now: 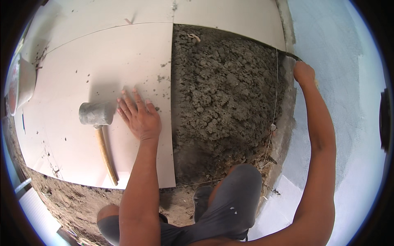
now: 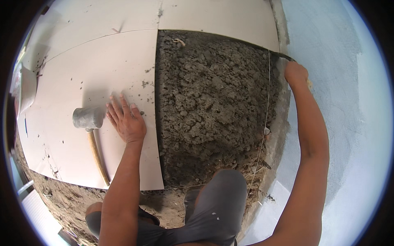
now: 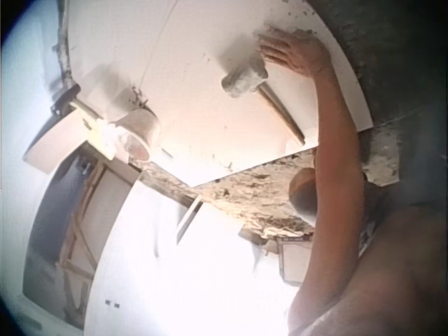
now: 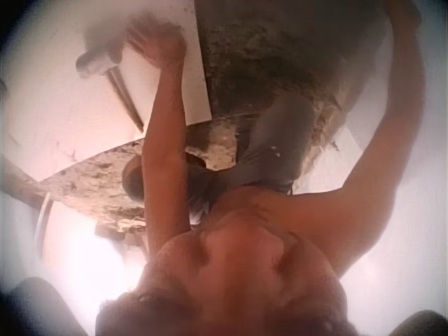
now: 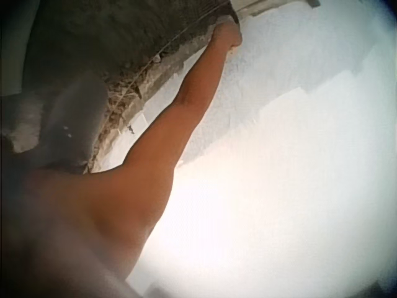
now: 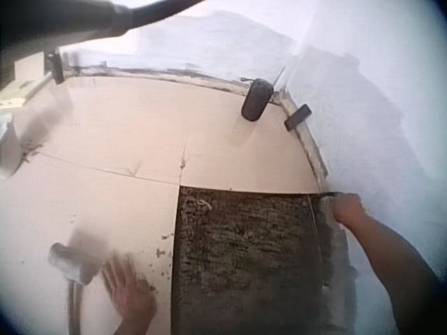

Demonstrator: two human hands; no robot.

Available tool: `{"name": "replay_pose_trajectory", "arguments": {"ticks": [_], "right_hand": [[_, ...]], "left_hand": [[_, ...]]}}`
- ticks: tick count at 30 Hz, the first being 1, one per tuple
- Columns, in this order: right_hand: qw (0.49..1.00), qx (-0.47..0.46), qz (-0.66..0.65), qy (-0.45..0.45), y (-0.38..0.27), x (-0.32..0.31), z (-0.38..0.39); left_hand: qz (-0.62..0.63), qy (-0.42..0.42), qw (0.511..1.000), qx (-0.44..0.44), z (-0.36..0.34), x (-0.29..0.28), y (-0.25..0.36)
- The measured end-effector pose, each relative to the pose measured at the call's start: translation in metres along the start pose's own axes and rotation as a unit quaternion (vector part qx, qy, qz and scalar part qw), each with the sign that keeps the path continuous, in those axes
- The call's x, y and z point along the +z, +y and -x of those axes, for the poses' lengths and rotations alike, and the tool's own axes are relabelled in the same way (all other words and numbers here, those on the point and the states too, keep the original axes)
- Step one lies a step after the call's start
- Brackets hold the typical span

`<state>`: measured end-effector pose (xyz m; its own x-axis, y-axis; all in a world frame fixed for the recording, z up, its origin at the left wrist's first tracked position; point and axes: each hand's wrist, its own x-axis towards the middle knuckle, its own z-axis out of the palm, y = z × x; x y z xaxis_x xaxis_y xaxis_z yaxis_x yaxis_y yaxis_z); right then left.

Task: The person pours cement from a bucket onto the floor, spreads it with a trowel, and places a tile. They then use a mallet to tap the tile into position and continue spreading cement to prepare for the next tile.

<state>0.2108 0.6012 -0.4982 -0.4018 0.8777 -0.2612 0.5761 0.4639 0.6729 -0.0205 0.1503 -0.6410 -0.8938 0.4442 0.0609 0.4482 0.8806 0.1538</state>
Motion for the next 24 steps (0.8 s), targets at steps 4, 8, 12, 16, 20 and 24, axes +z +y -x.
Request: {"name": "replay_pose_trajectory", "arguments": {"ticks": [4, 8, 12, 16, 20, 24], "right_hand": [[0.999, 0.025, -0.028, -0.005, 0.007, 0.009, 0.003], [0.994, 0.081, -0.064, -0.029, 0.003, -0.015, 0.028], [0.972, -0.064, -0.205, 0.096, -0.024, -0.019, 0.053], [0.949, -0.167, -0.234, 0.128, -0.098, -0.064, 0.065], [0.939, -0.225, -0.199, 0.167, -0.157, -0.102, 0.065], [0.943, -0.253, -0.136, 0.167, -0.184, -0.120, 0.062]], "left_hand": [[0.010, -0.018, 1.000, -0.005, -0.001, 0.000, 0.004], [0.012, -0.038, 0.999, -0.014, -0.001, -0.006, 0.003], [0.013, -0.031, 0.999, -0.016, -0.001, -0.003, 0.000], [0.015, -0.045, 0.999, -0.017, -0.002, -0.008, 0.003], [0.030, -0.037, 0.999, -0.015, -0.002, -0.006, 0.002], [0.035, -0.042, 0.998, -0.019, -0.003, -0.008, 0.002]]}}
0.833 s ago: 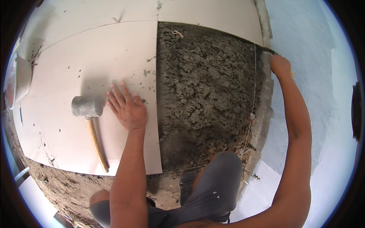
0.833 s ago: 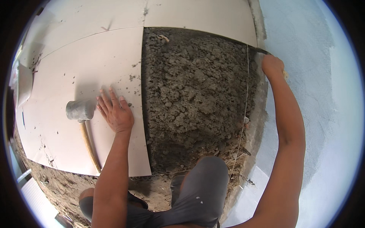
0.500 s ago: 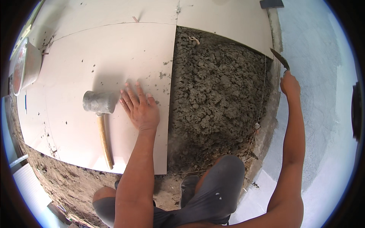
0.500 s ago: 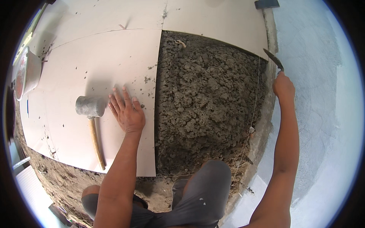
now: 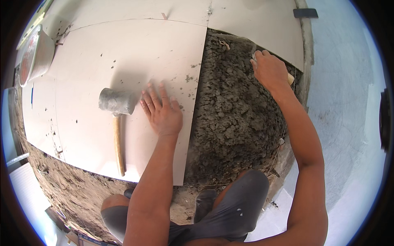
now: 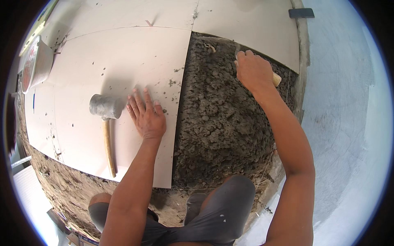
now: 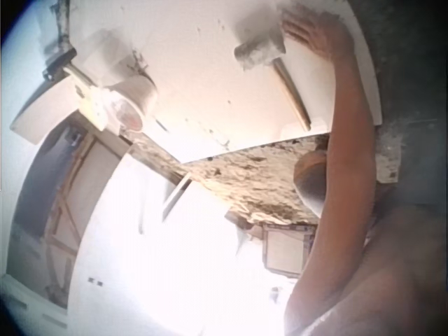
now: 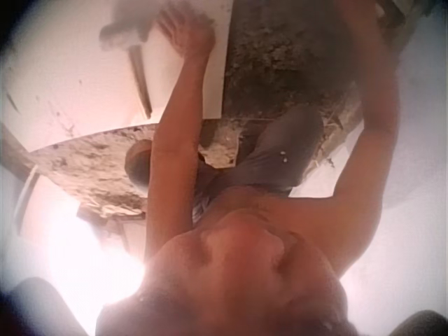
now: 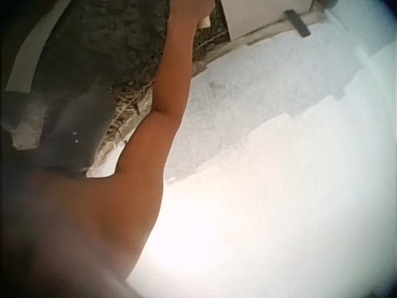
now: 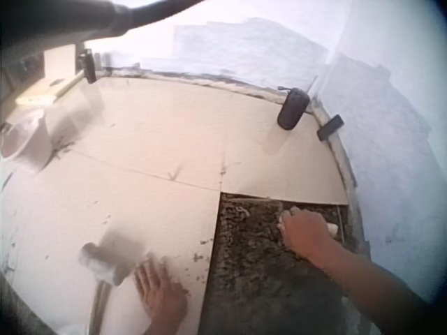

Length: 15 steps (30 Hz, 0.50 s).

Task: The person pours cement from a bucket onto the floor, spreads it with a trowel, and places a tile. They then use a mallet to tap the tile into position and continue spreading cement to prepare for the next tile.

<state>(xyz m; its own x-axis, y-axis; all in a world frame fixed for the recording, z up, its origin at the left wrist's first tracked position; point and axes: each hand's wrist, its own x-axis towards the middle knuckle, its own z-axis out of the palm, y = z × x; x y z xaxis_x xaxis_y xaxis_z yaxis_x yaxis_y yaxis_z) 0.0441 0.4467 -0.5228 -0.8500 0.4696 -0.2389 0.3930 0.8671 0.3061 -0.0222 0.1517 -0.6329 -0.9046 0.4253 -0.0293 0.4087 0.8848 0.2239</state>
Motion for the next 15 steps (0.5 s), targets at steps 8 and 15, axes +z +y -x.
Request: {"name": "replay_pose_trajectory", "arguments": {"ticks": [8, 15], "right_hand": [[0.994, 0.071, -0.029, -0.078, -0.031, -0.019, -0.040], [0.976, 0.150, -0.134, -0.078, -0.038, -0.018, -0.038]], "left_hand": [[0.011, 0.004, 1.000, 0.000, 0.002, 0.002, -0.002], [0.027, 0.001, 1.000, 0.003, 0.002, 0.000, -0.003]]}}
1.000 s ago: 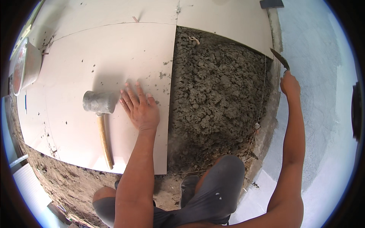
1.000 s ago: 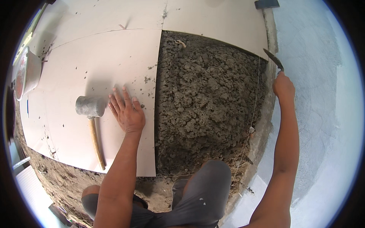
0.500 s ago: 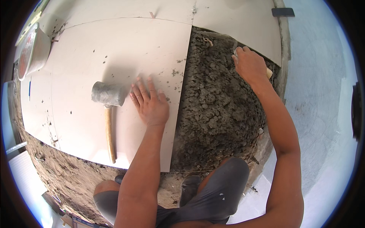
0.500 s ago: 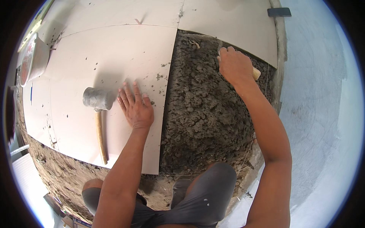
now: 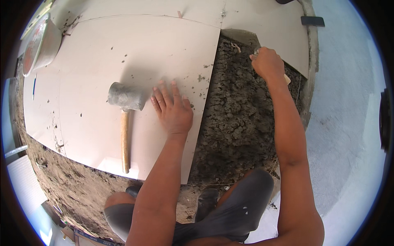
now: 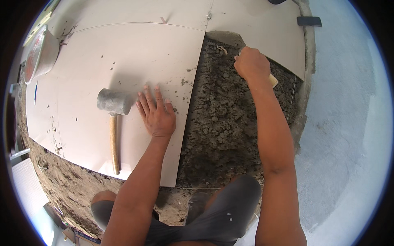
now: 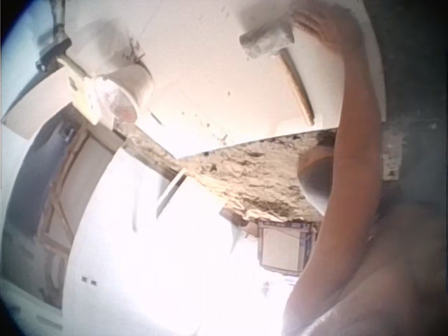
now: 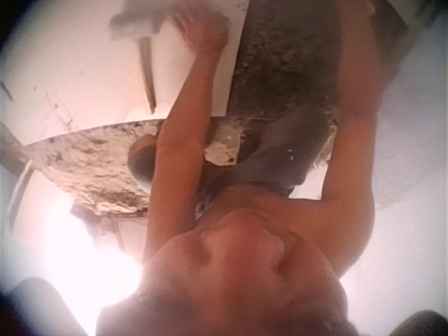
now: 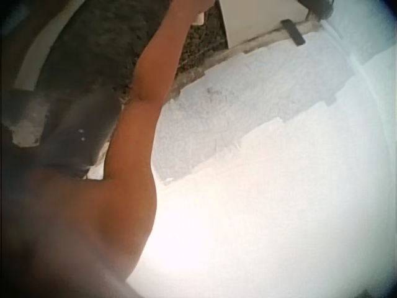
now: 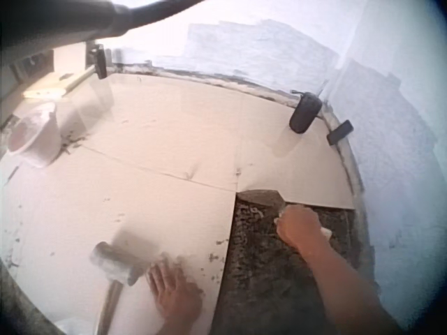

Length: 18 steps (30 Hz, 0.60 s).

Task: The person pours cement from a bucket onto the floor, spreads it with a trowel, and places a tile. They then use a mallet to tap the tile into position and continue spreading cement to prepare for the next tile.

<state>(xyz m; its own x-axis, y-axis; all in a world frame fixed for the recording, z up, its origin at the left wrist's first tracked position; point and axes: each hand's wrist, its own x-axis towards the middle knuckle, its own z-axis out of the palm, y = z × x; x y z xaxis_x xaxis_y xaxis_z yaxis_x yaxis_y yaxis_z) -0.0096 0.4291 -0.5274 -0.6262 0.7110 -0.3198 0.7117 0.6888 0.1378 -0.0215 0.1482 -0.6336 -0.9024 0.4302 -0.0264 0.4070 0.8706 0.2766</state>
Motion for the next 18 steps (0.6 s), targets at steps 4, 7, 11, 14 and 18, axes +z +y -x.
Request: {"name": "replay_pose_trajectory", "arguments": {"ticks": [4, 7, 11, 14, 18], "right_hand": [[1.000, -0.002, 0.005, -0.028, 0.000, -0.005, -0.006], [0.999, 0.015, -0.026, 0.041, 0.017, 0.009, -0.005], [1.000, 0.029, -0.002, 0.013, 0.044, 0.013, 0.003], [0.999, -0.015, 0.030, 0.011, 0.056, 0.003, 0.013], [0.999, -0.034, 0.012, 0.040, 0.049, 0.001, 0.023]], "left_hand": [[0.002, 0.008, 1.000, 0.003, -0.001, -0.002, 0.000], [0.001, 0.015, 1.000, 0.005, -0.001, 0.000, 0.002], [-0.003, 0.009, 1.000, 0.018, 0.001, -0.003, 0.000], [-0.003, 0.006, 1.000, 0.006, -0.001, -0.003, 0.001], [-0.015, 0.004, 1.000, 0.006, 0.000, -0.001, 0.003]]}}
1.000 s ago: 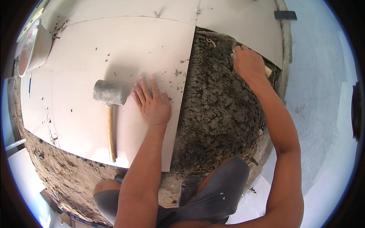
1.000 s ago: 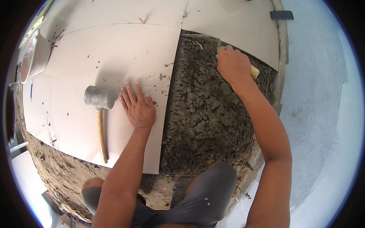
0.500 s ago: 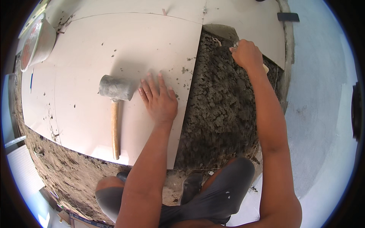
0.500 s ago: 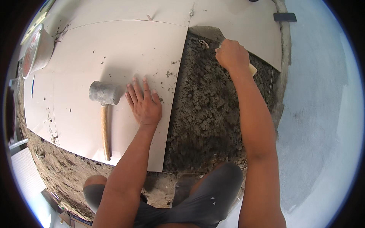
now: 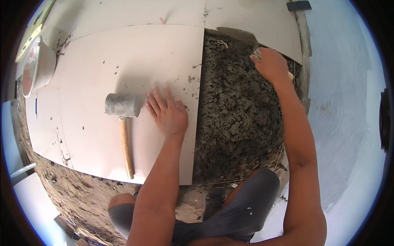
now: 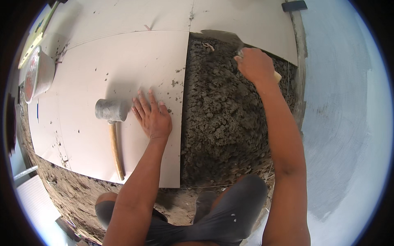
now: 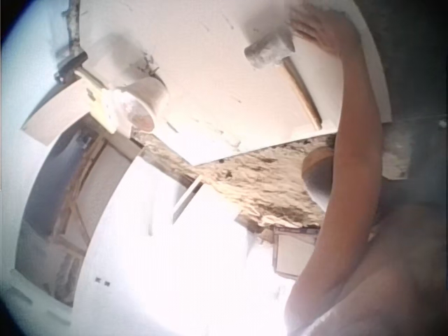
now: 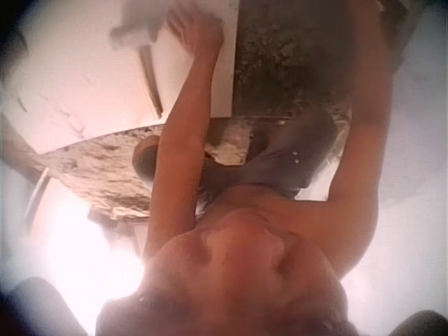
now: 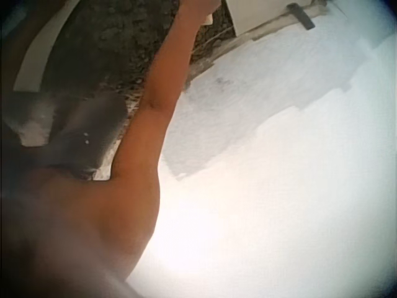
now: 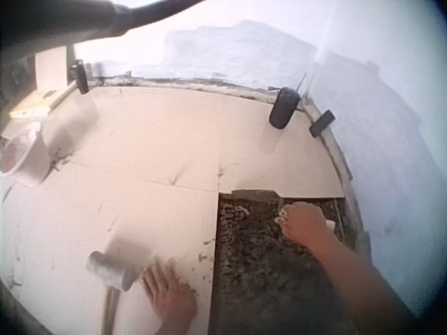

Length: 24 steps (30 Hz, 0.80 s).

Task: The person pours cement from a bucket onto the floor, spreads it with a trowel, and places a tile. They then use a mallet to tap the tile into position and continue spreading cement to prepare for the next tile.

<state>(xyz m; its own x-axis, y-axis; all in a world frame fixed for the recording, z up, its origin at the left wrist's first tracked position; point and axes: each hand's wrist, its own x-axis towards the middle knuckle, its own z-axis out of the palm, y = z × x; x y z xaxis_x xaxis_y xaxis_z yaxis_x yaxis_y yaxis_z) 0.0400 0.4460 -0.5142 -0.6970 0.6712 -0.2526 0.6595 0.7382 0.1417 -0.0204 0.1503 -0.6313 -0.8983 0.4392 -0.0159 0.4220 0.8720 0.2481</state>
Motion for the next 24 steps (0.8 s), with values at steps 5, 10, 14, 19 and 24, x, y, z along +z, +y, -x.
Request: {"name": "replay_pose_trajectory", "arguments": {"ticks": [5, 10, 14, 19, 24], "right_hand": [[0.999, 0.019, -0.008, -0.044, -0.017, 0.017, -0.028], [0.996, 0.050, -0.066, -0.014, 0.055, 0.038, -0.028], [0.998, -0.020, 0.029, 0.059, 0.014, 0.045, -0.020], [0.973, -0.176, -0.093, 0.117, -0.130, 0.088, -0.038], [0.988, -0.084, -0.060, 0.114, -0.168, 0.078, -0.075]], "left_hand": [[-0.024, -0.001, 1.000, 0.005, -0.001, 0.000, 0.003], [-0.021, 0.001, 1.000, 0.007, 0.000, 0.006, 0.002], [-0.027, -0.002, 1.000, 0.005, -0.002, 0.004, 0.000], [-0.023, -0.010, 1.000, 0.006, 0.000, 0.000, 0.005], [-0.032, -0.013, 0.999, -0.002, -0.002, 0.004, 0.003]]}}
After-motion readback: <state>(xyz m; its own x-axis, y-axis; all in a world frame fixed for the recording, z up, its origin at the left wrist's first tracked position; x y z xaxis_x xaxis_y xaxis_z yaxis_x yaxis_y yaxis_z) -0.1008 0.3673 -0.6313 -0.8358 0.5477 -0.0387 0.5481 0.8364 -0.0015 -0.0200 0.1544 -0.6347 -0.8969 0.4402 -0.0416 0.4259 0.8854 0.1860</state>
